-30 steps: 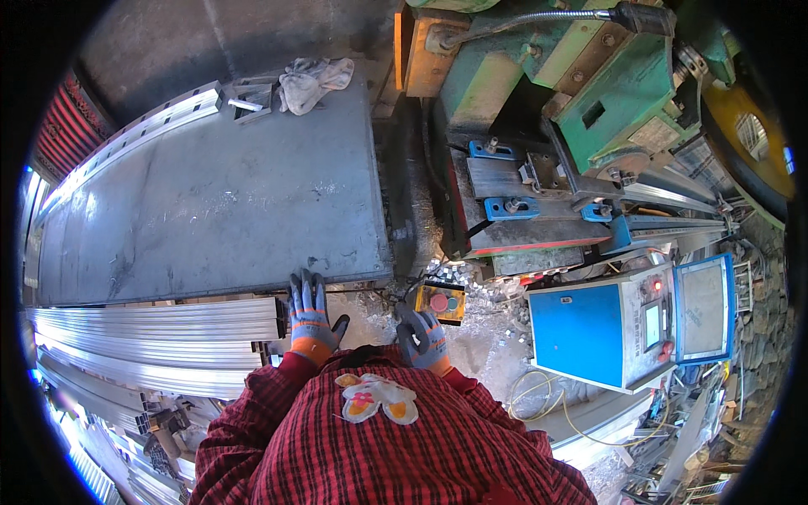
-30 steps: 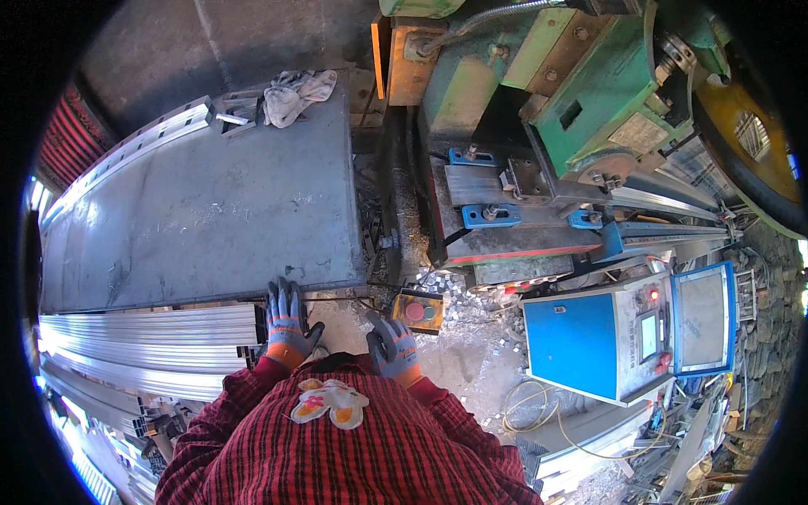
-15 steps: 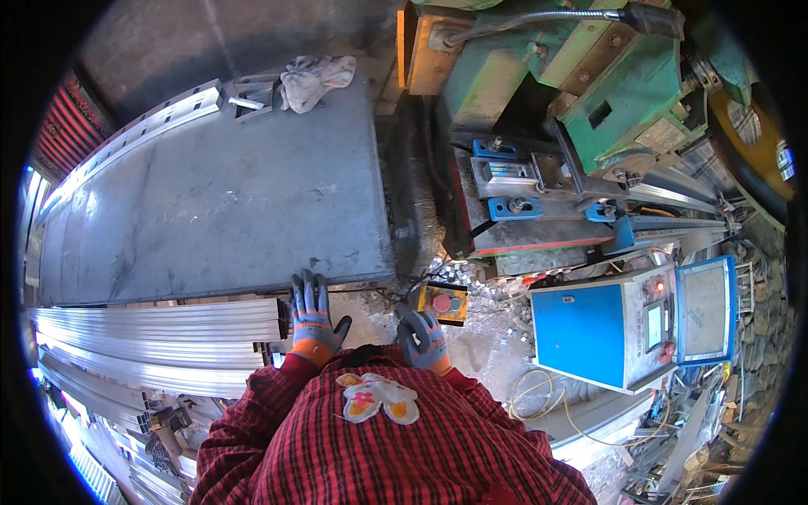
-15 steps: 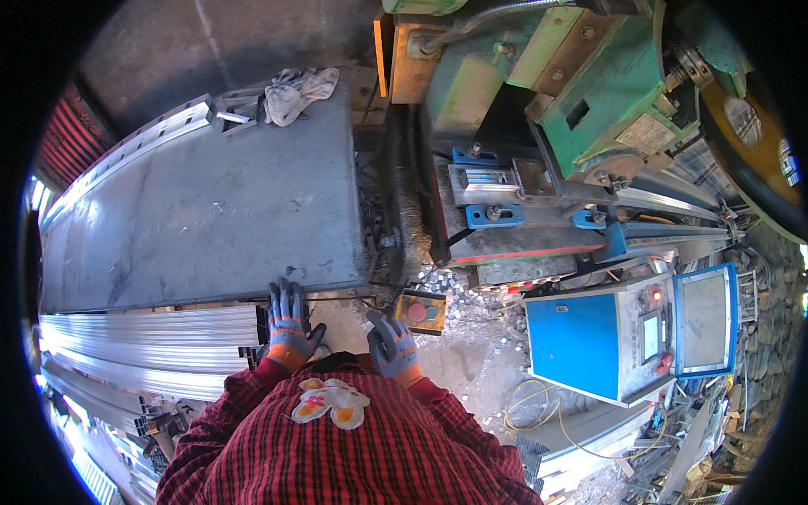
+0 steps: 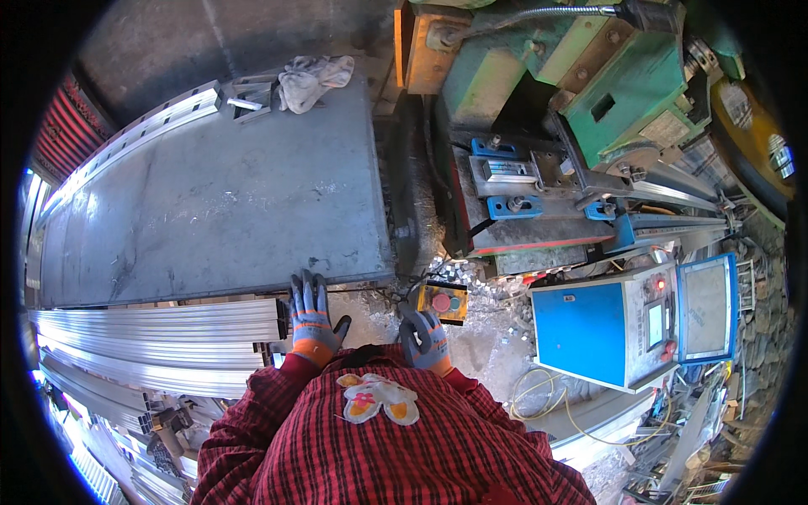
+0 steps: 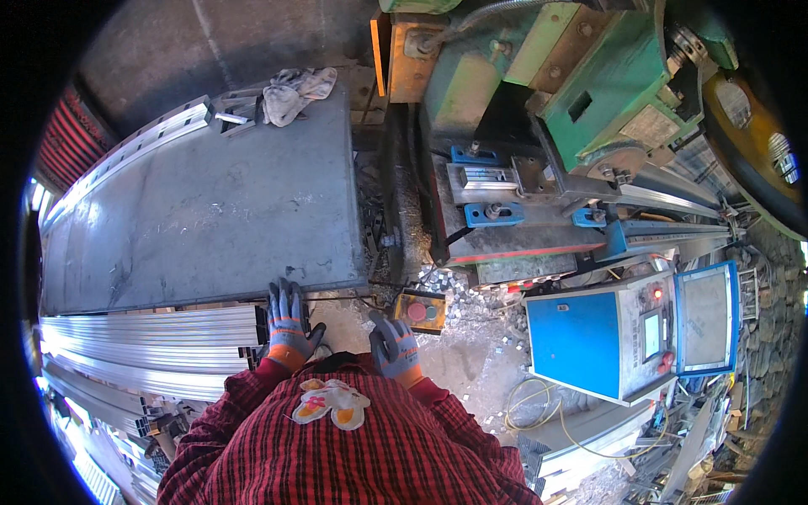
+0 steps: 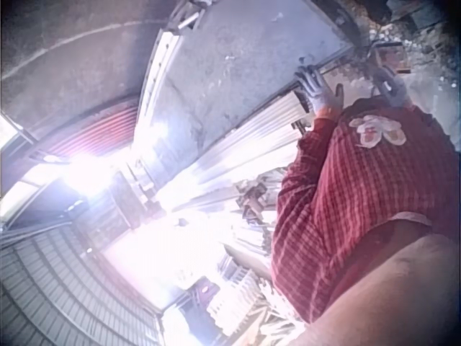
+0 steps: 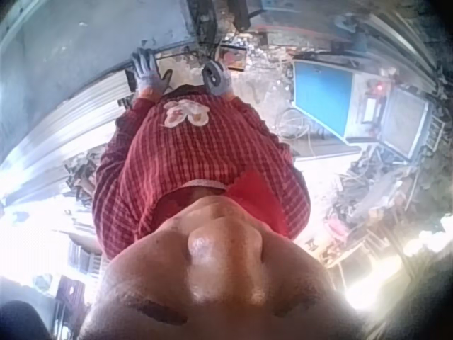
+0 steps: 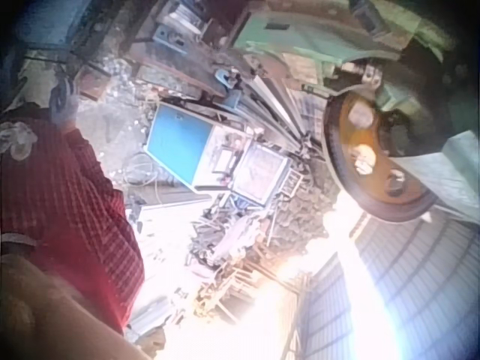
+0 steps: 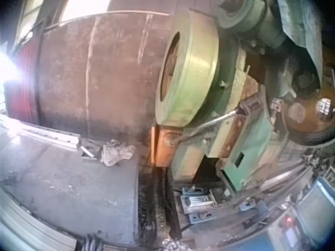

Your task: The person picks up long metal profiles, places them into a cutting machine, and operates the machine to cut the profiles. The person then removes the cut pieces and stacks them. The person also uses a hose to spray the area.

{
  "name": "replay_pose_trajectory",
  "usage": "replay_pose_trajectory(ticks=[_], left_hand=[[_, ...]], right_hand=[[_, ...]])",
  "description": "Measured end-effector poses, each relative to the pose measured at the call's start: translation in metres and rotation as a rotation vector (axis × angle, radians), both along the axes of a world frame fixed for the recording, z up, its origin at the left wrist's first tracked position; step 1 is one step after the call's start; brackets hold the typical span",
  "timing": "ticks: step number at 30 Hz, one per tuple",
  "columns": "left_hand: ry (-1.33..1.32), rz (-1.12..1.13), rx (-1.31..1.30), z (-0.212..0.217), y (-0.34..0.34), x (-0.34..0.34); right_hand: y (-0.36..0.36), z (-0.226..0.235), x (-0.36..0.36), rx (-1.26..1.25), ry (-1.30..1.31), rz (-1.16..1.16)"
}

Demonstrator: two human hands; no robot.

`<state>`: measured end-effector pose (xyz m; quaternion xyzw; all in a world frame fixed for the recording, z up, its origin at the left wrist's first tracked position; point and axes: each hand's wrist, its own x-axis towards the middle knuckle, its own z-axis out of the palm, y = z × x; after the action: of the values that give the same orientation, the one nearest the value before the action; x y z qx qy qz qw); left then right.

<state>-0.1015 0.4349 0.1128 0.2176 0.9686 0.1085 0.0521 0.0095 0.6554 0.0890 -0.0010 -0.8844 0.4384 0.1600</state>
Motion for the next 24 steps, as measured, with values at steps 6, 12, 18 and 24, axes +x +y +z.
replay_pose_trajectory(ticks=[6, 12, 18, 24], left_hand=[[-0.012, 0.01, 0.003, -0.001, 0.0, 0.0], [-0.027, 0.011, -0.055, 0.003, 0.001, -0.001], [-0.044, -0.001, -0.058, 0.002, 0.001, -0.001], [-0.027, -0.006, -0.03, -0.003, 0.001, 0.0]], right_hand=[[-0.001, 0.002, 0.002, -0.007, -0.005, -0.036], [-0.004, 0.006, 0.001, -0.016, 0.007, -0.068], [-0.006, 0.011, 0.0, -0.034, 0.011, -0.092], [-0.002, 0.001, -0.001, -0.041, 0.044, -0.089]])
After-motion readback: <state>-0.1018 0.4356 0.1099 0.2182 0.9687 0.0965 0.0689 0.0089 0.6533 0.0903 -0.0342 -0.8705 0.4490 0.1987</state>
